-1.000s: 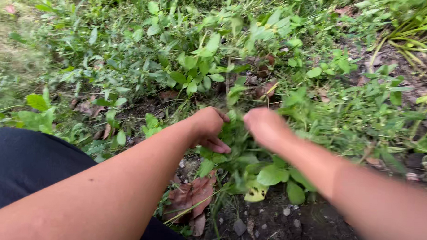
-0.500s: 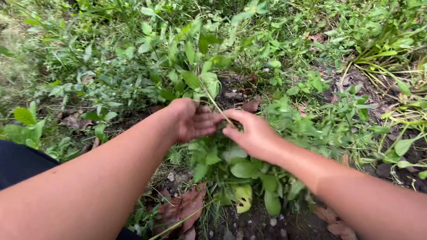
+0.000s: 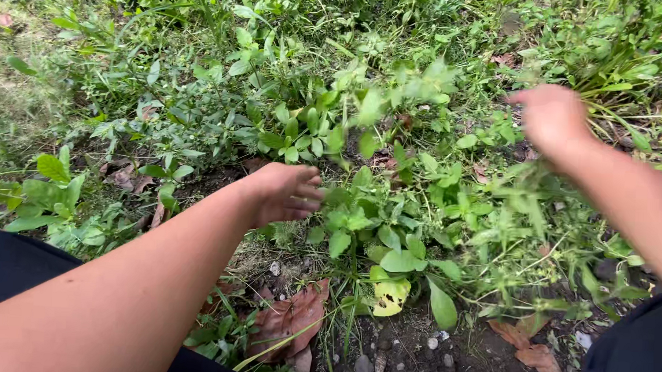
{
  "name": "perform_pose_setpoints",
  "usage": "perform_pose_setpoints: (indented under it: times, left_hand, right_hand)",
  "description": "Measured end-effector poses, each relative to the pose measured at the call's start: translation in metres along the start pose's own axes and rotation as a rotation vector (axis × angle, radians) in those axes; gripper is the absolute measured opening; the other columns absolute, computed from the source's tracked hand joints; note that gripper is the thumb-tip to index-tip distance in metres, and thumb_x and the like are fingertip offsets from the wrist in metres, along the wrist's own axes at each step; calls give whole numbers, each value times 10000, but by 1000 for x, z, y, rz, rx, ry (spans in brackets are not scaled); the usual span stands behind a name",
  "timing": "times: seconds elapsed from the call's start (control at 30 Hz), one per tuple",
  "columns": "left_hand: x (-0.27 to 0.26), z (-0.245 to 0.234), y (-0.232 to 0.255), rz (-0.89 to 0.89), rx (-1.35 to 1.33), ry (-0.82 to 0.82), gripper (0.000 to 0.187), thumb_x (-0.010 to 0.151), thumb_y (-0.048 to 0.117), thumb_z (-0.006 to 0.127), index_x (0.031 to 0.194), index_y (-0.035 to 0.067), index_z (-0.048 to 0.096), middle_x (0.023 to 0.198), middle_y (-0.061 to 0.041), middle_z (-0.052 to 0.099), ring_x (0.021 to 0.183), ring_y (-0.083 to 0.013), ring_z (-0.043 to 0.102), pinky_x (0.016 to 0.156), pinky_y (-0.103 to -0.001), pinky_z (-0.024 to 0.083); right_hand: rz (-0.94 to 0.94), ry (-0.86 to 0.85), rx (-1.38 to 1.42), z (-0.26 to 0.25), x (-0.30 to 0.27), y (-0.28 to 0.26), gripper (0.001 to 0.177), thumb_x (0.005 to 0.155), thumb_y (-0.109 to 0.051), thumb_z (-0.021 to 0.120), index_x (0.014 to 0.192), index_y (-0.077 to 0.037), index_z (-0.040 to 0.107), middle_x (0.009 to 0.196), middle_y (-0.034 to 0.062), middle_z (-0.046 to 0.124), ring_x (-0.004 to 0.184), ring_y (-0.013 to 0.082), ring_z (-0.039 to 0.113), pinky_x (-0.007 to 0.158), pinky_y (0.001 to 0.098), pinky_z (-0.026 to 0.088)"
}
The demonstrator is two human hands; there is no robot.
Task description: The person squats in a garden bed and pulls weeds by hand, gathering them into a growing pile. They repeatedly reach for new patches, uprooting plants and adding them to the collection.
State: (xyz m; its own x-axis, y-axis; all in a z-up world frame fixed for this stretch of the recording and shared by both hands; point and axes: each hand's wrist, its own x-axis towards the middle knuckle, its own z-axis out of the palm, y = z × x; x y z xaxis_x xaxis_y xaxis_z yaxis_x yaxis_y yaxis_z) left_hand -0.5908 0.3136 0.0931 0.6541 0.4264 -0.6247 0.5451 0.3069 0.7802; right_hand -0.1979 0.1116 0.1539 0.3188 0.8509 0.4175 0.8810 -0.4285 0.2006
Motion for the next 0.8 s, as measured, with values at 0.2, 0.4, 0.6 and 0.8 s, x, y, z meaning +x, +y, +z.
perform_pose_setpoints:
  times: [0.2,0.4,0.6,0.8]
  left_hand:
    - [-16,28,29,107,-321,-72,425,1041,473,400,1203,127,589,1205,-90,666,1092,-268,639,922,-443,555]
    - [-48,-16,28,261,-85,1191,344,1057,357,350,1087,118,596,904,-90,731,804,-274,716,726,-472,524]
    - [-14,-32,24,54,662,860,307,1036,293,472,1120,70,666,1001,-161,717,887,-288,723,768,-475,567]
    - [42,-31,-4,-94,694,659,298,1030,278,471,1087,62,668,962,-154,700,839,-277,687,730,-465,538]
  right_hand:
    - [53,-447,962,23,-23,-251,280,983,-244,487,1143,-94,661,1123,153,736,1050,300,703,930,421,531]
    - [-71,-451,833,83,-15,-265,487,917,-429,612,1304,-133,608,1334,185,620,1265,377,566,1063,452,399]
    - [-2,-1008,284,105,-62,-194,1062,877,-713,708,1541,-11,267,1411,254,567,1270,386,609,1099,439,480]
    - [172,-854,413,66,-113,-180,611,989,-574,507,1420,-150,590,1340,128,676,1216,314,659,1060,465,507]
